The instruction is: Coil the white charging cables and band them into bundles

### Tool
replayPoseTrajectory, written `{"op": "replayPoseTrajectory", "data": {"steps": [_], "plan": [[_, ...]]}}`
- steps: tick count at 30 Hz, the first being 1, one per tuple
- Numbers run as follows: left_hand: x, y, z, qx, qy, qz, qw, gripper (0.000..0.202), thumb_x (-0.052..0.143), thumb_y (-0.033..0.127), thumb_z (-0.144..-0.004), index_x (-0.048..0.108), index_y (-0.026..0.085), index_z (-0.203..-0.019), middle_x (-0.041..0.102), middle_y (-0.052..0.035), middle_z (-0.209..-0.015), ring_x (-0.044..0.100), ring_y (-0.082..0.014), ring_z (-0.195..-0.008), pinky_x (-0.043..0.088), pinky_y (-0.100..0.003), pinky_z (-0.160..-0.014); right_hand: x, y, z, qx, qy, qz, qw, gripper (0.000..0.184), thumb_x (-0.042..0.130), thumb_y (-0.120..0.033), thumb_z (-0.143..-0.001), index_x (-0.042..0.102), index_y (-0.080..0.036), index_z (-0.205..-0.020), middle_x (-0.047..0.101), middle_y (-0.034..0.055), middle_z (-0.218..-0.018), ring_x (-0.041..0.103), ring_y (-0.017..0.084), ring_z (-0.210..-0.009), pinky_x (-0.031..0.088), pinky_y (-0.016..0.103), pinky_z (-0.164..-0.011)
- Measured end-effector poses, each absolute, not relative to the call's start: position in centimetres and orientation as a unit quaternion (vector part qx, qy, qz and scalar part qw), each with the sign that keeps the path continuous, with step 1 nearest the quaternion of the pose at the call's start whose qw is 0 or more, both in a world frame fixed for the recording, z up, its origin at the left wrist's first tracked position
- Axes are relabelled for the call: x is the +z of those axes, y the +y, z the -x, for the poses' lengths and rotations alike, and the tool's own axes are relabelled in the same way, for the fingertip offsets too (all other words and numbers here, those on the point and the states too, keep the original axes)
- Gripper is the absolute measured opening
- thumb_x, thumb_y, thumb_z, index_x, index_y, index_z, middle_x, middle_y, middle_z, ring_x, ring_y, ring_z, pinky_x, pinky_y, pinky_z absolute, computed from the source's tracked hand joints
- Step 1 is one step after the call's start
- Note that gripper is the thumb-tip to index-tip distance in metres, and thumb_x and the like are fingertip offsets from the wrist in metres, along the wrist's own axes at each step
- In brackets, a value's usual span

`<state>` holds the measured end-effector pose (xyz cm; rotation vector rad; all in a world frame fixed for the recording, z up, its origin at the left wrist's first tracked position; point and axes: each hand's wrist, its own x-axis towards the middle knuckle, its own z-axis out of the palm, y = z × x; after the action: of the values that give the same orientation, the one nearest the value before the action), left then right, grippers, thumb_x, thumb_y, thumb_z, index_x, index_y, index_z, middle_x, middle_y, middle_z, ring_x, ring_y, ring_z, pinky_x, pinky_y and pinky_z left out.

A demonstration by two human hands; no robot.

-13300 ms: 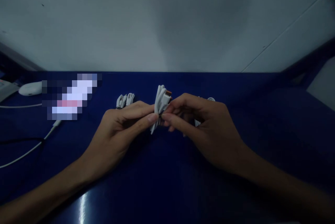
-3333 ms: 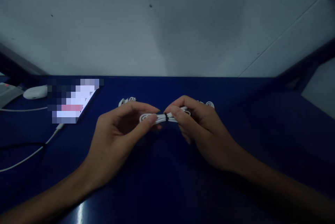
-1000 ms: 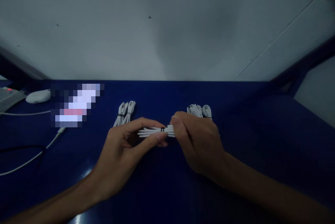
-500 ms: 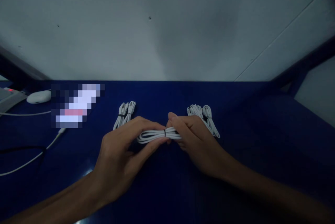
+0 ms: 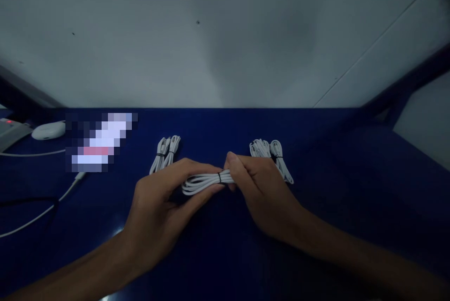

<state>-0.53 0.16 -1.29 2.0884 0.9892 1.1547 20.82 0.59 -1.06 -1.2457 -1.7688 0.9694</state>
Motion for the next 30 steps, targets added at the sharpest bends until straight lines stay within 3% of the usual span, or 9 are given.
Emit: {"op": "replayPoseTrajectory", "data": {"steps": [10, 24, 30], "plan": [[-0.95, -0.16, 0.56, 0.430, 0.378, -0.763, 0.299, 0.024, 0.088, 0.017, -0.104, 0.087, 0.034, -0.120, 0.089, 0.0057, -0.112, 0.082, -0.0140, -0.095, 0.066, -0.025, -0.088, -0.96, 0.56, -21.11, 0.399, -0.695, 0.474, 0.365, 0.055, 0.039, -0.039, -0.123, 0.058, -0.023, -0.073, 0.058, -0.0025, -0.066, 0.049, 0.014, -0.058, 0.037, 0.032, -0.060], [-1.44, 0.33, 0.51, 0.417, 0.373, -0.776, 0.293, 0.029, 0.088, 0.017, -0.103, 0.086, 0.037, -0.125, 0.089, 0.0087, -0.111, 0.083, -0.0114, -0.094, 0.064, -0.020, -0.087, -0.40, 0.60, -21.38, 0.502, -0.620, 0.511, 0.320, 0.066, 0.043, -0.044, -0.122, 0.066, -0.021, -0.066, 0.045, -0.0052, -0.054, 0.041, 0.013, -0.051, 0.030, 0.031, -0.054], [-1.28, 0.55, 0.29, 0.428, 0.410, -0.750, 0.293, 0.021, 0.091, 0.022, -0.100, 0.087, 0.036, -0.115, 0.088, 0.0089, -0.100, 0.081, -0.0113, -0.081, 0.065, -0.017, -0.075, -0.81, 0.45, -20.96, 0.416, -0.661, 0.495, 0.381, 0.052, 0.045, -0.041, -0.122, 0.049, -0.024, -0.073, 0.048, -0.0050, -0.066, 0.043, 0.013, -0.059, 0.034, 0.031, -0.056]]}}
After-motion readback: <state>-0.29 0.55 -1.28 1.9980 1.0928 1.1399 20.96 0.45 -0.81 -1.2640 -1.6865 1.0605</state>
